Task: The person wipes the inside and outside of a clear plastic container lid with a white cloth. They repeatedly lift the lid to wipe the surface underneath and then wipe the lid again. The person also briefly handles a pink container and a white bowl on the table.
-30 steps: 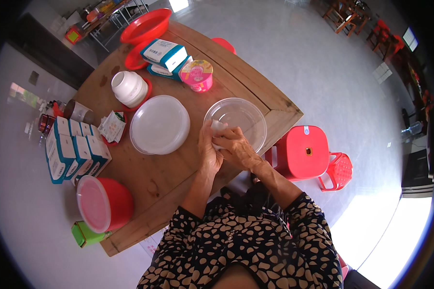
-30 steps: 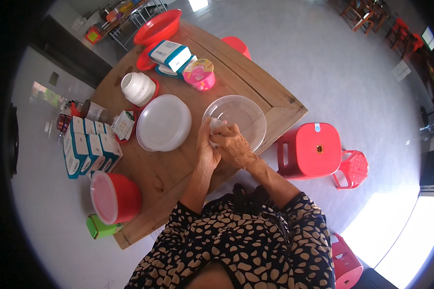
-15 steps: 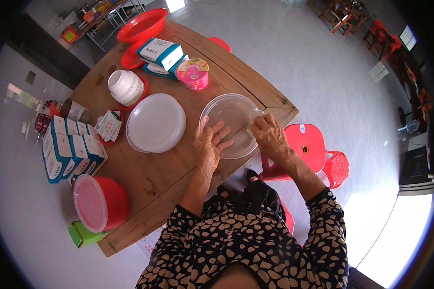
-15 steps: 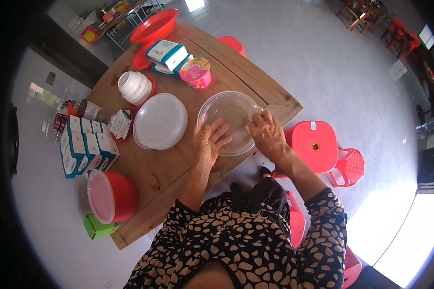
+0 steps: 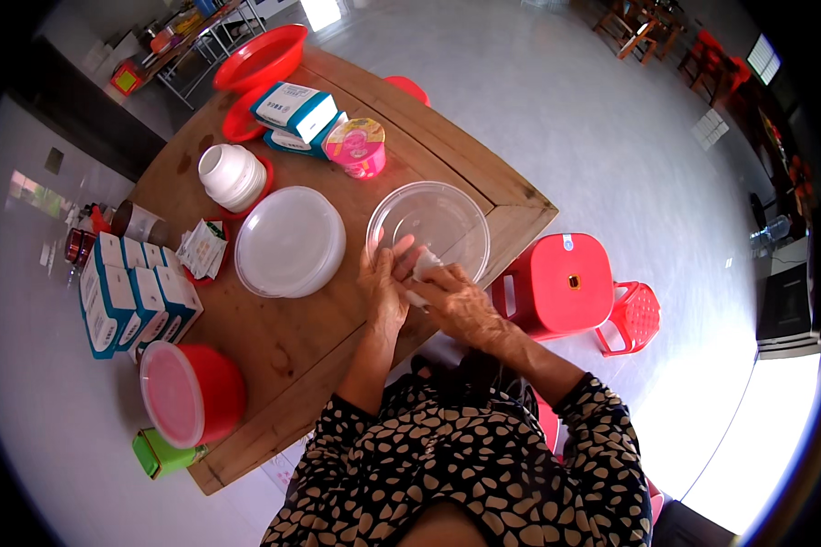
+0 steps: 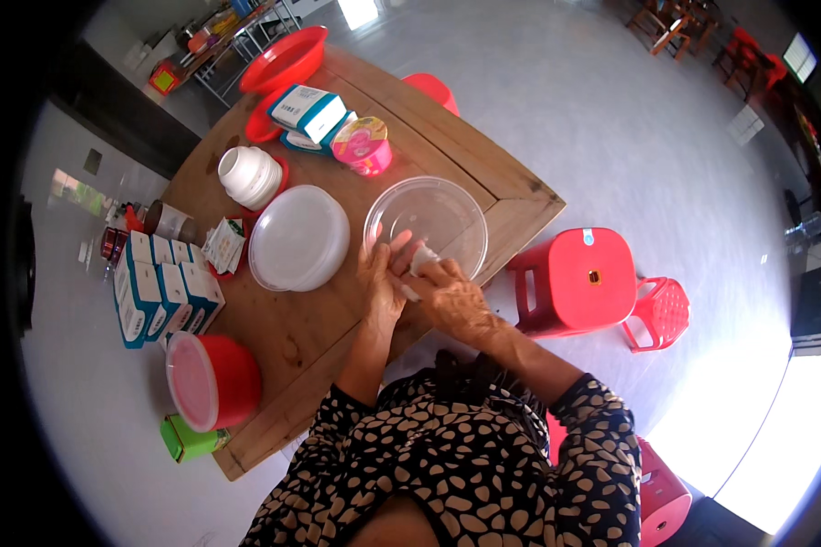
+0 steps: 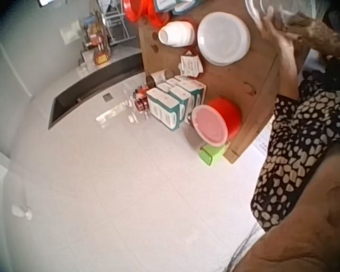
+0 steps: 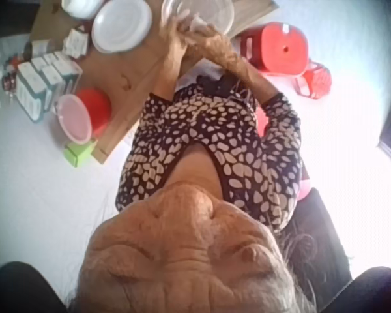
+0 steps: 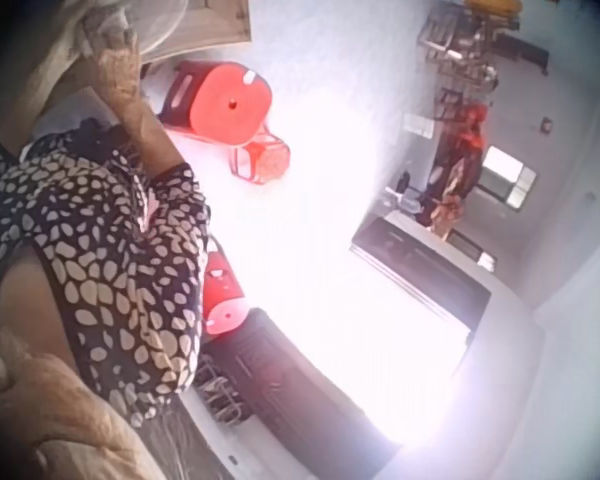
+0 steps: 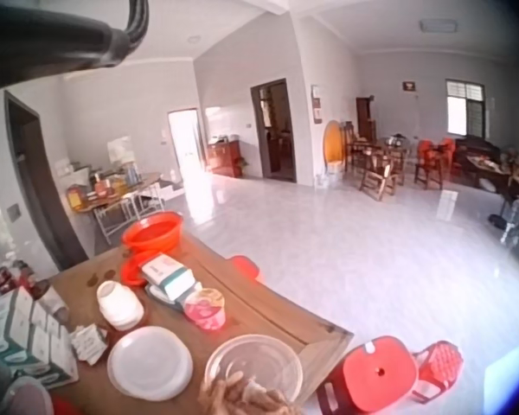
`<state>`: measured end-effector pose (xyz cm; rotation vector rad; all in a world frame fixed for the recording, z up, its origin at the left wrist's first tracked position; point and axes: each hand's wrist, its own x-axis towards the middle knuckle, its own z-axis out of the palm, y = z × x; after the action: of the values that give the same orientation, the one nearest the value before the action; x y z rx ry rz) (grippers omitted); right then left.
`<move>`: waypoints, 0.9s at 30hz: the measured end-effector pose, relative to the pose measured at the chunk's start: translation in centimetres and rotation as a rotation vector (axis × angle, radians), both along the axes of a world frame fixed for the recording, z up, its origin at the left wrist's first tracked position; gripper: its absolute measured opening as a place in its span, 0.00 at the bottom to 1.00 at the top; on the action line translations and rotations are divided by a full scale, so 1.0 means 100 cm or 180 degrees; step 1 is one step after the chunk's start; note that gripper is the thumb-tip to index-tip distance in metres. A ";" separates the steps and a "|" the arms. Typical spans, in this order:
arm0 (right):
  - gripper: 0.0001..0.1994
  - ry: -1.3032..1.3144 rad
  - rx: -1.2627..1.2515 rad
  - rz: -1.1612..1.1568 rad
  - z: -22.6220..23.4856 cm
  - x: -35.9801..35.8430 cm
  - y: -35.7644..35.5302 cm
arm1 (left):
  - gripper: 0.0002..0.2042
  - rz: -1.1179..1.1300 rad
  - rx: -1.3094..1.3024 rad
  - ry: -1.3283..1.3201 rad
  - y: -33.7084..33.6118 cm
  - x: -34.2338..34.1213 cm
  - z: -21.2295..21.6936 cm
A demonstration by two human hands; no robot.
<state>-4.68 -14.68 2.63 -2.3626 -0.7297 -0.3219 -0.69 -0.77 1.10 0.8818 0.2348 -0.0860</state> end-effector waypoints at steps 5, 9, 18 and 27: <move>0.10 -0.0082 -0.0276 -0.0105 0.009 0.016 -0.043 | 0.25 -0.0077 0.0001 0.0060 0.001 -0.001 0.001; 0.07 -0.0571 -0.0567 -0.0287 0.006 0.054 -0.060 | 0.26 -0.0110 0.0058 0.0200 -0.001 0.002 0.007; 0.08 -0.1142 -0.1196 -0.0518 -0.003 0.122 -0.021 | 0.23 -0.0182 0.0288 0.0480 -0.002 0.009 0.013; 0.08 -0.0527 -0.1440 -0.0545 0.021 0.057 -0.047 | 0.25 -0.0015 0.0229 0.0456 -0.004 0.008 0.010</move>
<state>1.07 -19.40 4.70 -2.8625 -0.7380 -0.4710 0.13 -1.21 2.06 0.9491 0.3715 -0.1461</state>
